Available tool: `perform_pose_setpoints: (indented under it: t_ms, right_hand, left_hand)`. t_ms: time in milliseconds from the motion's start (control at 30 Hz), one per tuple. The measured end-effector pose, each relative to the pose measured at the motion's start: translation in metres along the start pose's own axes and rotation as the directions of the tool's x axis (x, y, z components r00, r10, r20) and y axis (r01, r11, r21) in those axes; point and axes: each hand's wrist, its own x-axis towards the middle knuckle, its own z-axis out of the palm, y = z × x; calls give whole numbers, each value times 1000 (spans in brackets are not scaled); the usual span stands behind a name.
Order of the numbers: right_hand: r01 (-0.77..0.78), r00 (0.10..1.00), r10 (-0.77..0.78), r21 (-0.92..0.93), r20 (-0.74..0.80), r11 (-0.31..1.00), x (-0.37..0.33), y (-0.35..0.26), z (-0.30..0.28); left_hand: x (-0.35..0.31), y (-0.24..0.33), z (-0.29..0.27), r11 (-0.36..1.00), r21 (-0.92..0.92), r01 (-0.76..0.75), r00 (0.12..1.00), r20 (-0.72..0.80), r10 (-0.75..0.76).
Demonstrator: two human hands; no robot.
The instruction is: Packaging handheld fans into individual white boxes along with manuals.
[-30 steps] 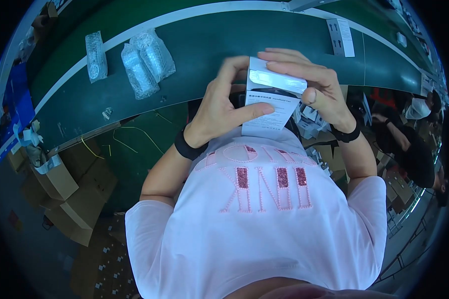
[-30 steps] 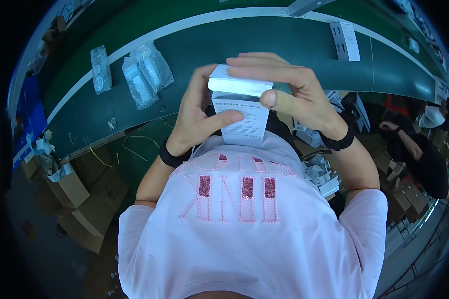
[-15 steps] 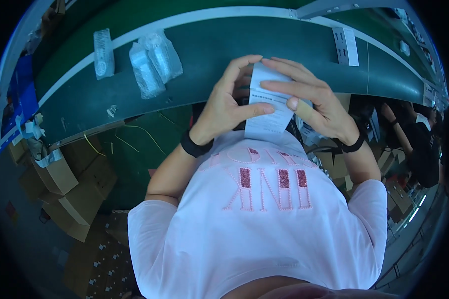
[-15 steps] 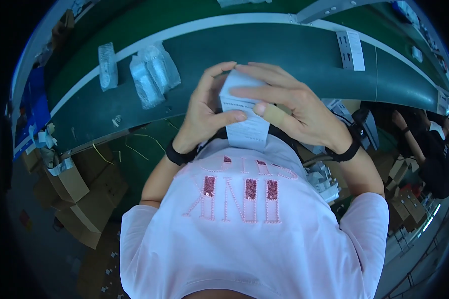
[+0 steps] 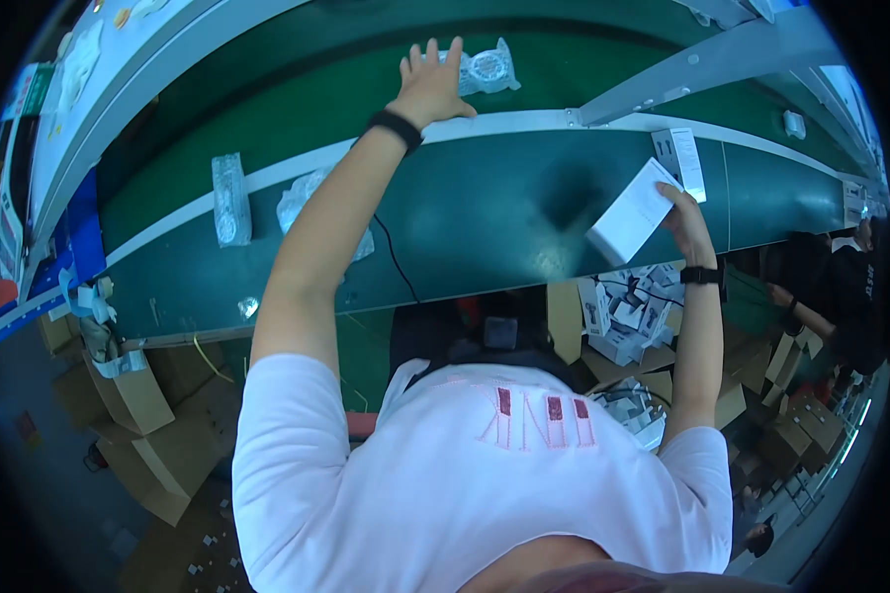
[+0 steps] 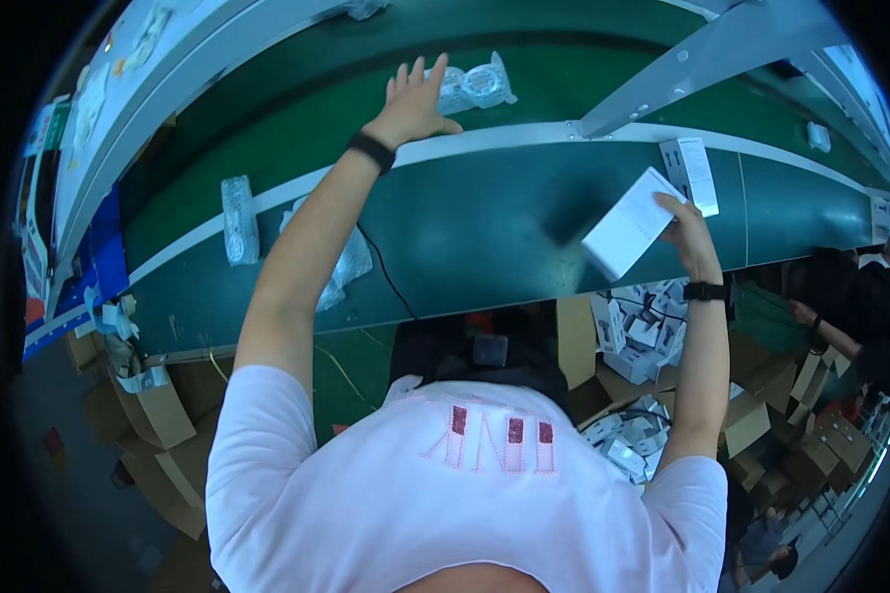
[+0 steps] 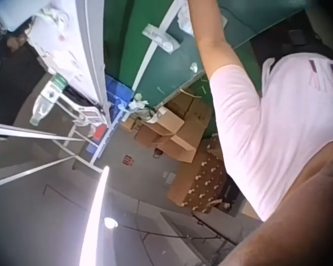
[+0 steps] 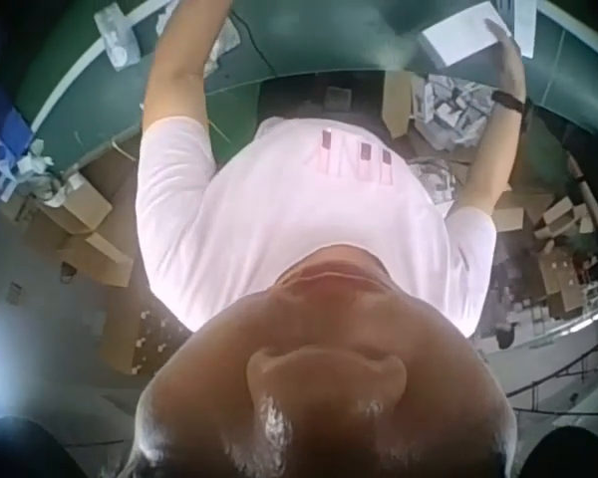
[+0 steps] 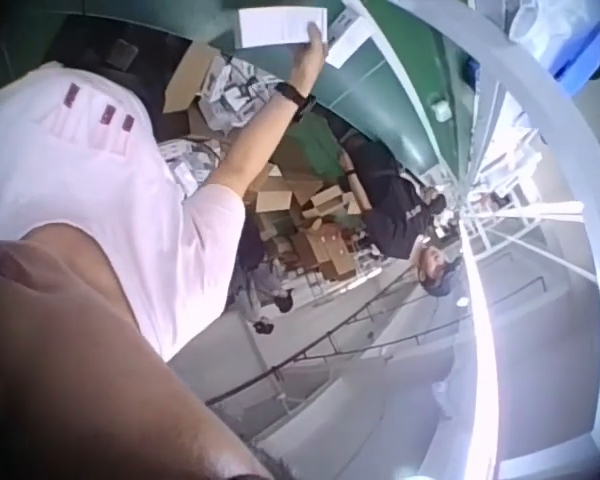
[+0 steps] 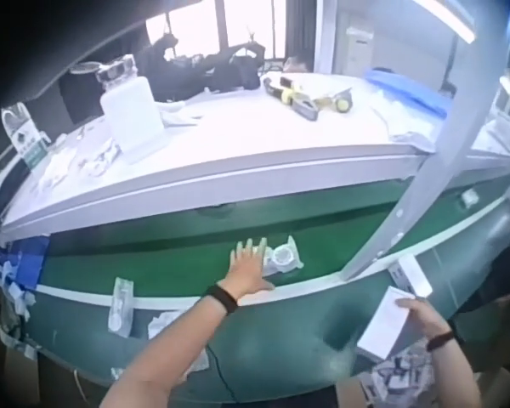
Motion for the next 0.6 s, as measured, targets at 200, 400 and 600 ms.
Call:
perform_pose_setpoints:
  t_ms: [200, 400, 600]
  right_hand:
    - [153, 914, -342, -595, -219, 789, 72, 49, -19]
    - [580, 683, -724, -528, -99, 620, -33, -35, 123]
    - [887, 224, -941, -453, 254, 89, -94, -80, 195]
  left_hand:
    - [84, -9, 72, 973, 153, -172, 938, 329, 114]
    - [40, -25, -7, 578, -808, 110, 986, 17, -164]
    - [-84, 49, -45, -575, -764, 292, 877, 454, -157]
